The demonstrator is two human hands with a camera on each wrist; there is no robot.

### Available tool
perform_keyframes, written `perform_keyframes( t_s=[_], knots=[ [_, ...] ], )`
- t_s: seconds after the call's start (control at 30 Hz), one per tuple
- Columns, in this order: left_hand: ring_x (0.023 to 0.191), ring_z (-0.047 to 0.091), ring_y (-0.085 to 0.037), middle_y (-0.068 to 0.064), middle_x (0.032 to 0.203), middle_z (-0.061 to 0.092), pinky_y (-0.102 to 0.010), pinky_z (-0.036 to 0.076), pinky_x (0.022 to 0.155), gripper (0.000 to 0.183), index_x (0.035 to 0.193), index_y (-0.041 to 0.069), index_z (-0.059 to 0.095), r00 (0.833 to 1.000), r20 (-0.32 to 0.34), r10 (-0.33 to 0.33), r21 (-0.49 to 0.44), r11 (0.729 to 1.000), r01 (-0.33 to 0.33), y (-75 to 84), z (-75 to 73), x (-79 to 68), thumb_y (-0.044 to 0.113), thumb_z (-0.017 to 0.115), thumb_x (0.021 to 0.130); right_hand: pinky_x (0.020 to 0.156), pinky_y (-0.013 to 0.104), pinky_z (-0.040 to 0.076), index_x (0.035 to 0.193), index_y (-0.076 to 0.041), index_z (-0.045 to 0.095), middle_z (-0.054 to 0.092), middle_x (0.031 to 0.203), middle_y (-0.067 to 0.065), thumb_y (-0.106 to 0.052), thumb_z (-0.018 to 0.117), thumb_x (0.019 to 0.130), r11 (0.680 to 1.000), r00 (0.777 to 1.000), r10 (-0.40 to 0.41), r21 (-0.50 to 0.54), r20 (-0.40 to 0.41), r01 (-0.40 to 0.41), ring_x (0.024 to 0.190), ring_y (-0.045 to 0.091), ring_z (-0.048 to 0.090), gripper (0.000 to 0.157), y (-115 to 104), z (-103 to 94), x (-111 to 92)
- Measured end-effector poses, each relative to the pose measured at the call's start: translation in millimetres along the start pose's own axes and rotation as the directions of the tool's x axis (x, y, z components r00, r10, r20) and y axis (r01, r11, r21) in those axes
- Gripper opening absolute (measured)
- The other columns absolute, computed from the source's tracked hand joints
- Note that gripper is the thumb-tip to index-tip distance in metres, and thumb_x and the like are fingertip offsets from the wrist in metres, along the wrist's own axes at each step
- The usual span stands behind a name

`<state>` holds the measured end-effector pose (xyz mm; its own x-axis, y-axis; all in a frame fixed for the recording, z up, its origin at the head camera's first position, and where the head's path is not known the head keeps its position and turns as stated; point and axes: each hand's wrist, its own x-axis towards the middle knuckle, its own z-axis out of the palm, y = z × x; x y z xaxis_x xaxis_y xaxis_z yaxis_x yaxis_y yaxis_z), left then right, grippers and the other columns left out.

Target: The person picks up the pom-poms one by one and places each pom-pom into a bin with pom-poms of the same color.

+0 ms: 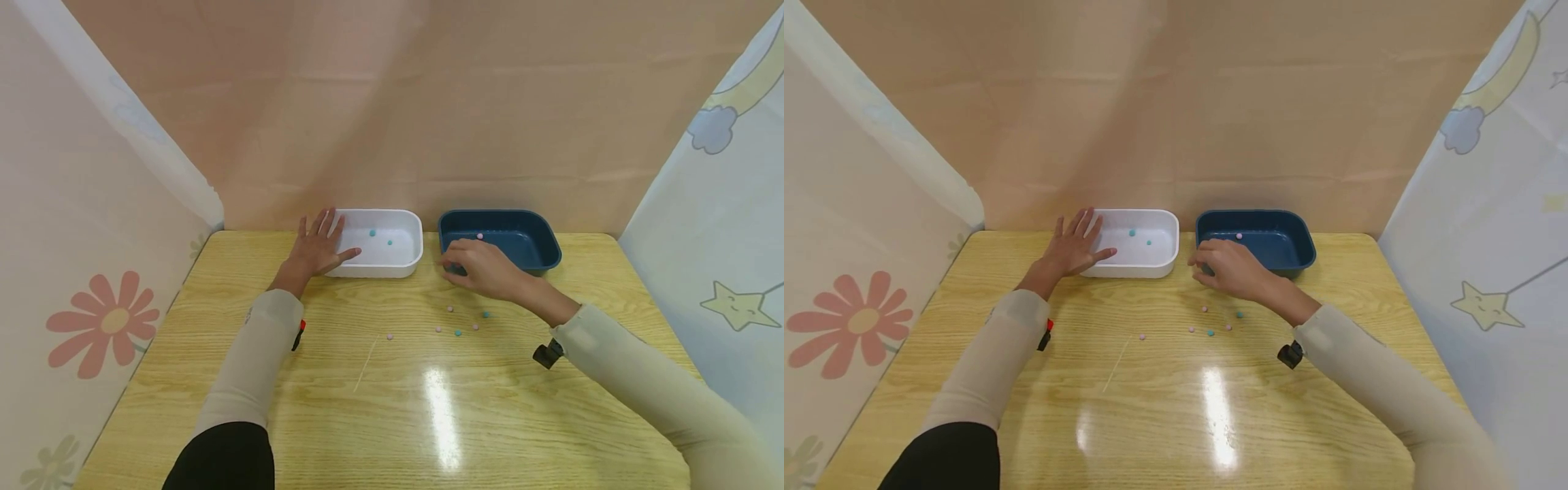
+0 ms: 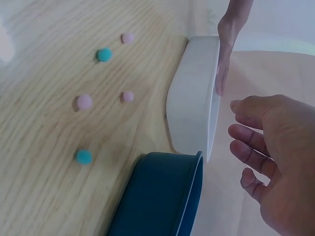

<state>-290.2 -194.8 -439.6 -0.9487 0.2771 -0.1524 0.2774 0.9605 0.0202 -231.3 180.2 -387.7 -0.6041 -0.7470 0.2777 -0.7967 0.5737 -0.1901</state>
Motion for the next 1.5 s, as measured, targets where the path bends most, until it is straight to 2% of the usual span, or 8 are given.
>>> perform_keyframes(
  t_s=[0.27, 0.43, 0.67, 1.1, 1.5],
  knots=[
    [0.163, -0.016, -0.032, -0.014, 0.176, -0.018, -0.064, -0.01, 0.127, 0.099, 0.171, 0.012, -0.004, 1.0, 0.01, -0.003, -0.008, 1.0, 0.003, 1.1, -0.6, -0.1, 0.076, 0.027, 0.102, 0.064, 0.033, 0.053, 0.108, -0.005, 0.081, 0.073, 0.098, 0.008, -0.015, 0.085, 0.091, 0.997, 0.998, -0.064, 0.032, 0.006, 0.063, 0.078, 0.02, 0.065, 0.019, 0.1, 0.9, -13.6],
    [0.163, -0.016, -0.033, -0.014, 0.177, -0.017, -0.065, -0.009, 0.127, 0.098, 0.171, 0.012, -0.003, 1.0, 0.007, -0.001, 0.002, 1.0, 0.001, 0.2, 0.2, 1.2, 0.076, 0.027, 0.103, 0.067, 0.034, 0.057, 0.108, -0.005, 0.08, 0.073, 0.099, 0.007, -0.011, 0.088, 0.088, 0.994, 0.995, -0.089, 0.061, 0.051, 0.086, 0.082, 0.02, 0.068, 0.023, 0.2, 3.5, -21.5],
    [0.163, -0.016, -0.032, -0.014, 0.177, -0.017, -0.064, -0.011, 0.127, 0.098, 0.171, 0.012, -0.003, 1.0, -0.002, -0.001, -0.002, 1.0, 0.001, -0.3, 0.4, 1.2, 0.076, 0.026, 0.103, 0.07, 0.033, 0.059, 0.108, -0.006, 0.08, 0.073, 0.1, 0.006, -0.012, 0.089, 0.086, 0.993, 0.993, -0.086, 0.089, 0.086, 0.078, 0.086, 0.02, 0.07, 0.024, 0.0, 7.4, -31.5],
    [0.163, -0.016, -0.032, -0.014, 0.176, -0.018, -0.065, -0.012, 0.126, 0.098, 0.171, 0.012, -0.002, 1.0, -0.01, 0.0, -0.015, 1.0, 0.0, -0.6, 1.6, 0.3, 0.075, 0.027, 0.103, 0.076, 0.034, 0.06, 0.112, -0.007, 0.08, 0.073, 0.104, 0.005, -0.017, 0.083, 0.092, 0.979, 0.983, -0.072, 0.199, 0.166, 0.038, 0.089, 0.02, 0.07, 0.022, 0.2, 15.3, -49.8],
    [0.164, -0.016, -0.032, -0.013, 0.176, -0.018, -0.064, -0.012, 0.126, 0.097, 0.171, 0.012, -0.004, 1.0, -0.003, -0.002, -0.01, 1.0, 0.002, 0.2, -0.7, -0.9, 0.075, 0.026, 0.104, 0.076, 0.031, 0.059, 0.112, -0.008, 0.082, 0.073, 0.103, 0.0, -0.021, 0.089, 0.088, 0.969, 0.977, -0.131, 0.229, 0.168, 0.091, 0.089, 0.017, 0.069, 0.028, 5.4, 31.3, -61.7]
  ],
)
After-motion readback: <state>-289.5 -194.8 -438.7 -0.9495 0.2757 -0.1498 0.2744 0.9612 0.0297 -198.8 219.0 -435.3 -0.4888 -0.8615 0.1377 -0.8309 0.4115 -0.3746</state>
